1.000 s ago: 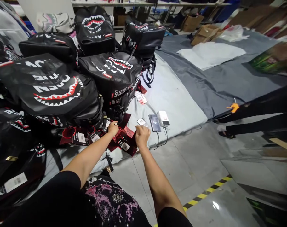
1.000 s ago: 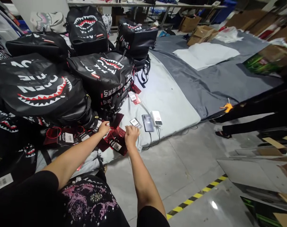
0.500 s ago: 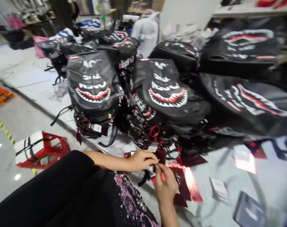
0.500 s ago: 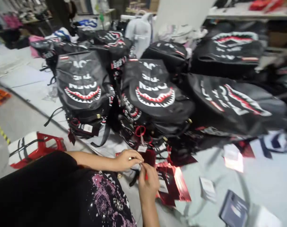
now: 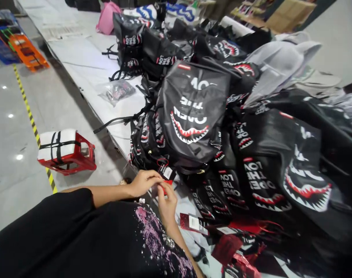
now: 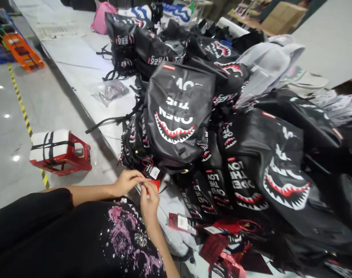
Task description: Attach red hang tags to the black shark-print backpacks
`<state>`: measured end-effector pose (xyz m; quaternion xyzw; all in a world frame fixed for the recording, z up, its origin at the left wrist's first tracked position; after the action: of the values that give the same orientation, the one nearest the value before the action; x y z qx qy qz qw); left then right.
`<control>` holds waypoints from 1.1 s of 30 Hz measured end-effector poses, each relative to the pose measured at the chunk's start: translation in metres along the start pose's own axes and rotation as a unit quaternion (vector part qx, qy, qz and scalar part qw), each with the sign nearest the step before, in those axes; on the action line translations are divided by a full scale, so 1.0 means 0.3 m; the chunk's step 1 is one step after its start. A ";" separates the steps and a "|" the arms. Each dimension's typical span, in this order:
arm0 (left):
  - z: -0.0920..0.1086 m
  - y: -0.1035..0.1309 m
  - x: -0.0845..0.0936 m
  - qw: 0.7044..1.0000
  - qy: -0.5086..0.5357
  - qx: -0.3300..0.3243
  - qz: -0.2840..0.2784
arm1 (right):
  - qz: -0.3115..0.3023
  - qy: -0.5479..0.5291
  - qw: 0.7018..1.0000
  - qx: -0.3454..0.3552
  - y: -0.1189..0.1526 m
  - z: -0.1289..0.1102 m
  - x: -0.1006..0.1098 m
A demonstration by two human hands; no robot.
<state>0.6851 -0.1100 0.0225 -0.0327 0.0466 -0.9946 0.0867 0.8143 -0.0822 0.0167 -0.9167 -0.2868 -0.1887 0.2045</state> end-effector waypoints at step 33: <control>-0.403 -0.164 0.411 0.903 -0.279 0.146 -0.293 | -0.074 0.336 0.891 -0.295 -0.221 0.125 -0.387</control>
<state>0.5467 -0.0728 -0.0856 -0.3080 -0.1369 -0.9209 -0.1959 0.6940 -0.0663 -0.0511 -0.7928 -0.1989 -0.5760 -0.0060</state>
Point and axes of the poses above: each hand's wrist, its own y-axis away from the middle knuckle, its own x-axis out of the back of the hand, z = x × y, the point moved 10 cm from there along -y, towards the middle knuckle, and after that the axes turned 9 degrees about -z, right-handed, at the moved point
